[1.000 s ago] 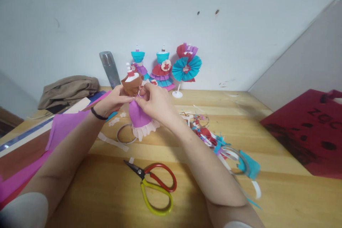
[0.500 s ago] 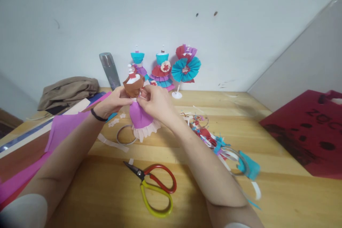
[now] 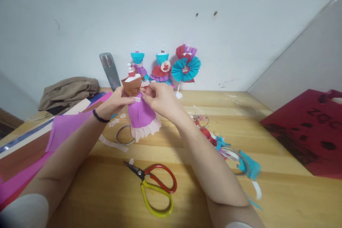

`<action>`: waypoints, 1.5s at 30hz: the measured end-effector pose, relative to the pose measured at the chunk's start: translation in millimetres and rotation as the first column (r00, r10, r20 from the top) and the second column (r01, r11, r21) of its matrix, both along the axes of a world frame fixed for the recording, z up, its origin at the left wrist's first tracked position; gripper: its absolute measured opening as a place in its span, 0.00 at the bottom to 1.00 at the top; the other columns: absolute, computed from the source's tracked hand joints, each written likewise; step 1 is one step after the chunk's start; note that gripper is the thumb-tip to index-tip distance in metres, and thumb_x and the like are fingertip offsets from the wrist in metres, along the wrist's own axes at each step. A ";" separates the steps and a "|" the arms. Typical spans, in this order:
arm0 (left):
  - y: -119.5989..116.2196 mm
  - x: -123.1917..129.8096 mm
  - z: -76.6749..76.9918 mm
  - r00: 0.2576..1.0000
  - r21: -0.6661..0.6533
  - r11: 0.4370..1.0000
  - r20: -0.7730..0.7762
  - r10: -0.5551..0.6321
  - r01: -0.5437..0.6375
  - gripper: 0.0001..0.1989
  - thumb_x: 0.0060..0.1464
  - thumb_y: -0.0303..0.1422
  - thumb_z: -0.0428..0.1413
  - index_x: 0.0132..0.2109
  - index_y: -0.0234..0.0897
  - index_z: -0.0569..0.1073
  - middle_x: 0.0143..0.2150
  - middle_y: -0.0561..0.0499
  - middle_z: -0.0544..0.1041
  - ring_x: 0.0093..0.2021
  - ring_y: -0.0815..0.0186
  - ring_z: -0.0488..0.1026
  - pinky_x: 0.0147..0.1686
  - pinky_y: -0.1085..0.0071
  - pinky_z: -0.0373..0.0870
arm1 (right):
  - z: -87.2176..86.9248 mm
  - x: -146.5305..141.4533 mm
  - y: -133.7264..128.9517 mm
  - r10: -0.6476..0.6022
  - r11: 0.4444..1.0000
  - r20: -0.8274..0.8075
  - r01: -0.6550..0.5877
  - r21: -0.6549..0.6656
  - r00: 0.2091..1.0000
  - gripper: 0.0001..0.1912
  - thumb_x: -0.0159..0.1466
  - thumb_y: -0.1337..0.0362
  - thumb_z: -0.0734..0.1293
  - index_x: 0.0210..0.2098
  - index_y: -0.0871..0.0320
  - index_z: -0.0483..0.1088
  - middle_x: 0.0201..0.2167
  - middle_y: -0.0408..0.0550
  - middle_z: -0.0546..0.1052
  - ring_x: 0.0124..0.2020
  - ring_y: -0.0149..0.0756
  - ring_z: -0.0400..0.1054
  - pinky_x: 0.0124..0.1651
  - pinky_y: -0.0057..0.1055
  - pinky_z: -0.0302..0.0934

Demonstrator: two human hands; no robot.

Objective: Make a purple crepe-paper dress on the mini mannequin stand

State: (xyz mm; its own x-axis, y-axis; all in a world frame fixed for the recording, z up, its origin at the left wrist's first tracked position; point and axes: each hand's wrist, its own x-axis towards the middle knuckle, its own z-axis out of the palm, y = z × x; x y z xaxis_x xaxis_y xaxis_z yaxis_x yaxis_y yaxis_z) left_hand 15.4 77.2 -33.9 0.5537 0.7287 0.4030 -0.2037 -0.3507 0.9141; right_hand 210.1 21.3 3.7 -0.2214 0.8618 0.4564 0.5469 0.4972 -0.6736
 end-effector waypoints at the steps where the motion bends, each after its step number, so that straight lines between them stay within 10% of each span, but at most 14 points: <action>1: -1.5 0.2 0.9 1.000 -0.006 1.000 0.005 -0.003 0.003 0.26 0.44 0.35 0.69 0.52 0.36 0.76 0.50 0.43 0.79 0.52 0.54 0.74 0.53 0.61 0.68 | 0.9 1.4 -0.2 -0.011 1.000 0.011 0.011 0.007 1.000 0.09 0.56 0.65 0.66 0.22 0.57 0.63 0.20 0.41 0.67 0.24 0.31 0.59 0.30 0.30 0.50; 33: -13.8 10.1 4.9 0.989 0.104 0.994 -0.139 0.059 -0.045 0.30 0.44 0.42 0.70 0.53 0.36 0.73 0.48 0.44 0.77 0.47 0.57 0.74 0.47 0.61 0.69 | 8.1 26.6 9.6 -0.161 0.984 0.072 0.154 0.086 0.984 0.10 0.56 0.67 0.69 0.21 0.56 0.65 0.19 0.41 0.66 0.24 0.32 0.58 0.31 0.32 0.48; 45: -14.9 14.3 3.8 0.987 0.107 0.992 -0.140 0.080 -0.065 0.22 0.48 0.40 0.66 0.49 0.34 0.76 0.47 0.44 0.79 0.45 0.57 0.75 0.46 0.62 0.70 | 18.3 28.2 -9.0 0.094 0.995 0.123 -0.089 -0.046 0.988 0.10 0.60 0.67 0.68 0.23 0.58 0.66 0.20 0.41 0.67 0.24 0.30 0.58 0.30 0.30 0.49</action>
State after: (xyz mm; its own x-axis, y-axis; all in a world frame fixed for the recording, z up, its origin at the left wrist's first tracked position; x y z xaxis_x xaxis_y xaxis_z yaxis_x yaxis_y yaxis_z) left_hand 29.7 62.4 -30.1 0.5586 0.7281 0.3972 -0.0431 -0.4528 0.8906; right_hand 238.4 12.4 22.0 -0.3535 0.8522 0.3859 0.5815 0.5233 -0.6229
